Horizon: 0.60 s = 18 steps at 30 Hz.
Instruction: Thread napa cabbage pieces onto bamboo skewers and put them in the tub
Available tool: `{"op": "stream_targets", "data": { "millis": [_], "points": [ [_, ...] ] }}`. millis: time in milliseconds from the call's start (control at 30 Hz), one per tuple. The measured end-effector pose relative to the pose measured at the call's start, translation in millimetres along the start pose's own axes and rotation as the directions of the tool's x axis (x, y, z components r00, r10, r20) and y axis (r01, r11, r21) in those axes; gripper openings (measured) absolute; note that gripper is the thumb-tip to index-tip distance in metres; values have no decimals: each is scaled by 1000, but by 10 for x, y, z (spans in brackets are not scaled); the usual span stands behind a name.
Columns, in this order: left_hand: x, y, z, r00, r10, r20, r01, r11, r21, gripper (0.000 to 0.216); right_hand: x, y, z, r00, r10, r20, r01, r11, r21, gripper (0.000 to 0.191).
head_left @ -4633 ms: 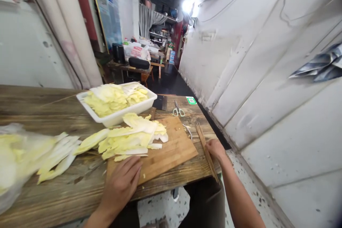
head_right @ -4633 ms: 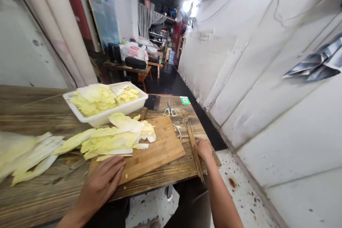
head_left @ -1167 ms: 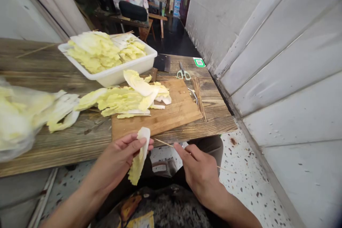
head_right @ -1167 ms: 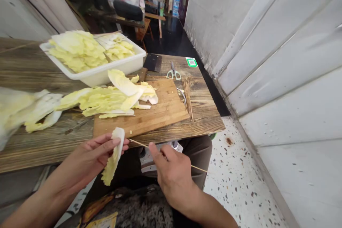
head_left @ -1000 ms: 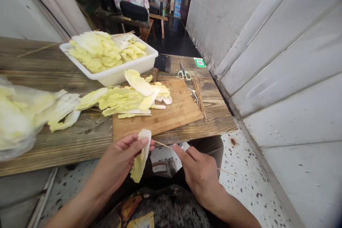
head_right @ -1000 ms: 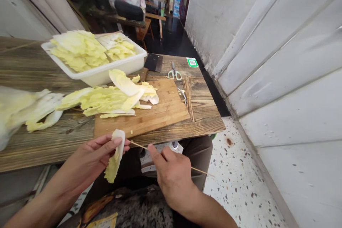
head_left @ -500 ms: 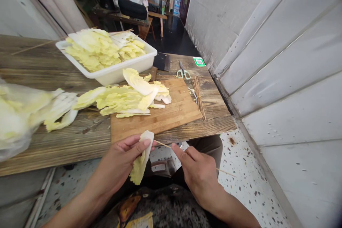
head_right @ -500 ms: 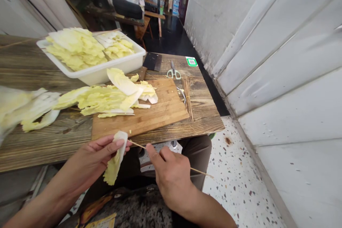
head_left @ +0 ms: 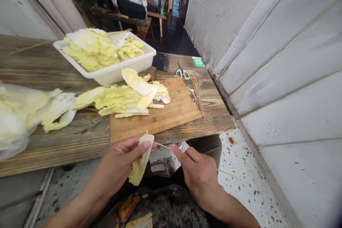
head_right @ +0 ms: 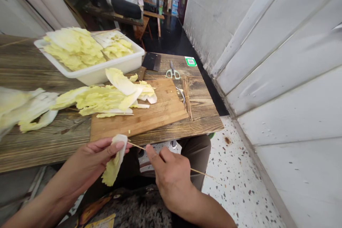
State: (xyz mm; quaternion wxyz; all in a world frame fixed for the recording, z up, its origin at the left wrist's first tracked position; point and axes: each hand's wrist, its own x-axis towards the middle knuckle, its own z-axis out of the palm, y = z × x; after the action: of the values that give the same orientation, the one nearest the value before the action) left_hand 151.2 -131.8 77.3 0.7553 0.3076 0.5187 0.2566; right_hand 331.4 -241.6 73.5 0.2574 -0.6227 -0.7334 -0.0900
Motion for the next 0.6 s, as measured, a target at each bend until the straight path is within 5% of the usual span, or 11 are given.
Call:
{"op": "stream_targets", "data": {
  "millis": [233, 333, 400, 433, 500, 567, 600],
  "points": [
    [-29, -65, -72, 998, 34, 45, -39, 991, 125, 43, -6, 37, -121, 998, -21, 62, 11, 986, 164, 35],
    [-110, -91, -129, 982, 170, 82, -188, 932, 311, 34, -15, 68, -235, 996, -39, 83, 18, 970, 242, 33],
    [-193, -78, -162, 933, 325, 155, -359, 810, 463, 23, -23, 81, -346, 990, -69, 123, 27, 950, 310, 29],
    [-234, -65, -179, 877, 422, 229, -477, 710, 519, 16, -30, 85, -407, 984, -92, 153, 35, 941, 337, 27],
    [-295, -42, -221, 675, 588, 445, -724, 413, 553, 15, -48, 88, -521, 964, -143, 226, 52, 928, 368, 26],
    [-321, -42, -276, 442, 636, 633, -856, 89, 510, 27, -70, 84, -596, 931, -185, 315, 54, 922, 383, 28],
    [-323, -54, -306, 377, 624, 685, -868, -20, 497, 31, -82, 81, -612, 915, -195, 353, 44, 918, 394, 29]
  ]
}}
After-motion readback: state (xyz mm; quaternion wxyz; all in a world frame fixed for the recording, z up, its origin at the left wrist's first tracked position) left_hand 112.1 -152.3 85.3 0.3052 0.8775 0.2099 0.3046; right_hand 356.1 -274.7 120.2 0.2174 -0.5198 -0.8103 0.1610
